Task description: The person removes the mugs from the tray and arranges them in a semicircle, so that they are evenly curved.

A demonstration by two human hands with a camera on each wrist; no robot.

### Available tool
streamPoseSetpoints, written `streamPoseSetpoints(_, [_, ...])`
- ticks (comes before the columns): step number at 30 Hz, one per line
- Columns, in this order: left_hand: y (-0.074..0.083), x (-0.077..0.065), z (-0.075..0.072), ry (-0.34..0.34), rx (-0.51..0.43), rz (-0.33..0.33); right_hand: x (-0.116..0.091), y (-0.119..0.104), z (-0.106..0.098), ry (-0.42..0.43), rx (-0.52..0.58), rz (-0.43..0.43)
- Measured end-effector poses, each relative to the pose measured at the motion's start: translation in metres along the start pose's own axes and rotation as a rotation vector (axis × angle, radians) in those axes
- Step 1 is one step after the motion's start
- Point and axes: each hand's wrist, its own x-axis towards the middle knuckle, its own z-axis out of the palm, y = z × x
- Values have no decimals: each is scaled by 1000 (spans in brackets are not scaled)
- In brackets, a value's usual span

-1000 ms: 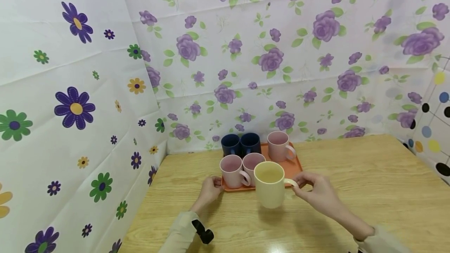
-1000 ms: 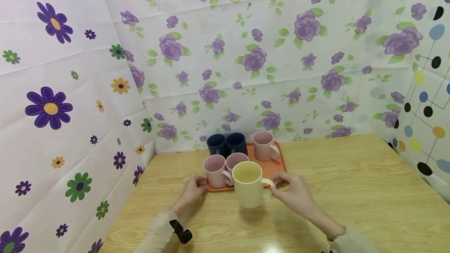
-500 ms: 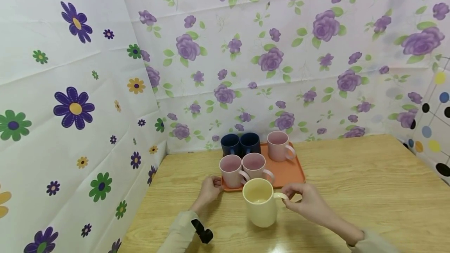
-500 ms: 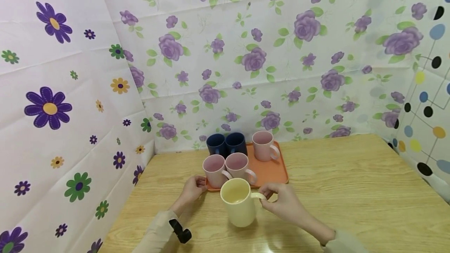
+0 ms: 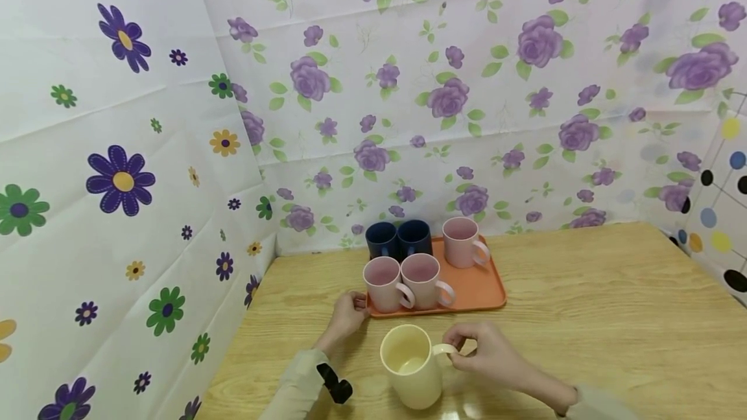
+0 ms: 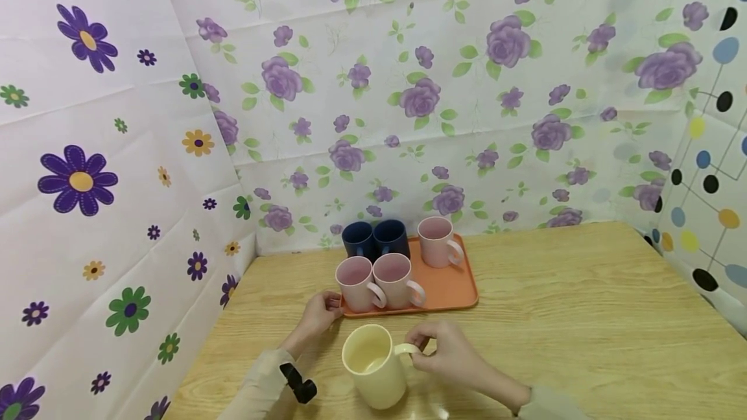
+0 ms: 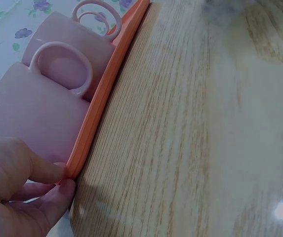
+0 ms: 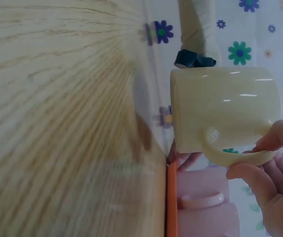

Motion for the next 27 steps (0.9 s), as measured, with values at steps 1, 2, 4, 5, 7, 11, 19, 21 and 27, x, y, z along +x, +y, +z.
streamPoseSetpoints(1, [0,0,0,-2,-1,-1,0,0,2,-7,2,-13])
streamPoseSetpoints(2, [0,1,0,-3,1,-3,1,0,5,-13,10,-23])
streamPoseSetpoints(4, [-1,1,1,-6,3,-4,1,0,9,-21,24,-51])
streamPoseSetpoints(5, [-1,1,1,-6,4,-4,2,0,12,-25,25,-64])
streamPoseSetpoints(7, [-1,0,1,-4,4,-4,3,1,16,-34,33,-81])
streamPoseSetpoints(11, [1,-1,0,1,-2,2,6,1,24,-54,45,-90])
streamPoseSetpoints(19, [-23,9,-1,-19,-43,76,9,0,40,-101,85,-89])
streamPoseSetpoints(21, [-30,12,0,-24,-54,116,10,-1,43,-127,121,-84])
streamPoseSetpoints(27, [-11,3,-2,-25,-29,49,13,0,51,-215,173,-86])
